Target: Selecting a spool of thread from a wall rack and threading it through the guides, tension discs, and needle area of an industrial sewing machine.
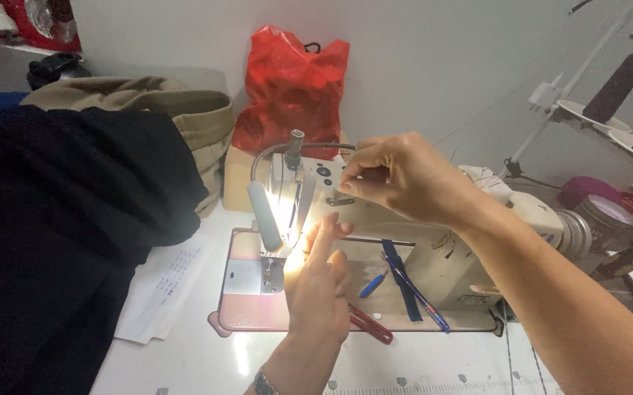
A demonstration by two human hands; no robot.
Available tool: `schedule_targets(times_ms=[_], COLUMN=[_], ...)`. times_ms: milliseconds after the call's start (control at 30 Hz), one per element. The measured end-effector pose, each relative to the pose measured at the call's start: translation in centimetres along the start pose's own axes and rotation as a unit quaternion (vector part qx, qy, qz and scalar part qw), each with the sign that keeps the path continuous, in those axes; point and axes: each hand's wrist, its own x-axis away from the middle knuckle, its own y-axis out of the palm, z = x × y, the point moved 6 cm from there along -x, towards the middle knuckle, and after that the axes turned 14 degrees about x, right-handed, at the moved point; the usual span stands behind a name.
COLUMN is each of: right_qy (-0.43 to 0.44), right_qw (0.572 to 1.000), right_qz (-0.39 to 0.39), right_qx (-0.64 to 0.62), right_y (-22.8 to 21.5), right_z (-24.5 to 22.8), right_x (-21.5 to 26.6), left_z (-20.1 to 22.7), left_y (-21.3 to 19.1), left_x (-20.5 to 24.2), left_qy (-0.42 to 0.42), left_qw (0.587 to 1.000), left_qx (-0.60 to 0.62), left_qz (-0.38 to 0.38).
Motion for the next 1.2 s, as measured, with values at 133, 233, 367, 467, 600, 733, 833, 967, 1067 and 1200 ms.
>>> schedule_targets(times_ms=[133,233,367,467,600,733,833,967,1067,1200], right_qy=[0.007,0.013,-0.015,-0.018,0.011,0.011,-0.068,-0.151,-0.143,-0.17], right_qw=[1.0,0.999,0.999,0.998,0.999,1.0,0.997,0.986,0.986,0.979], right_qz=[-0.011,-0.025,-0.026,-0.037,-0.033,-0.006,-0.023,0.011,0.04,0.095], right_qx=[0.028,0.031,0.036,0.042,0.024,-0.002,0.03,0.072,0.078,0.067], right_y=[0.5,0.7,1.1,1.4,1.2,0.7,0.8,2.4,3.3,3.0], right_z=[0.2,0.3,0.0,0.0,-1.1,-2.0,-2.2,-1.8,-1.1,-2.0], right_x=[-0.4,-0.6,-0.7,-0.8,-0.7,-0.4,0.7,1.5,1.7,2.9], left_z=[0.4,-0.1,0.1,-0.1,-0.3,-0.9,-1.1,-1.1,-1.0,-0.7], left_y=[0.4,0.1,0.3,0.2,0.2,0.1,-0.2,-0.8,-0.6,-1.0], left_x=[0.0,-0.8,-0.5,-0.9,-1.4,-2.8,-2.5,-1.8,-0.8,0.2], left_qy=[-0.007,-0.002,-0.005,-0.01,0.011,0.031,0.013,0.001,-0.019,-0.003], left_qw=[1.0,0.998,0.998,0.998,0.998,0.994,0.993,0.992,0.992,0.993], left_qx=[0.029,0.054,0.055,0.065,0.062,0.061,0.114,0.117,0.097,0.051], left_qz=[-0.005,-0.015,0.0,0.005,-0.029,-0.088,-0.015,-0.05,-0.082,-0.11])
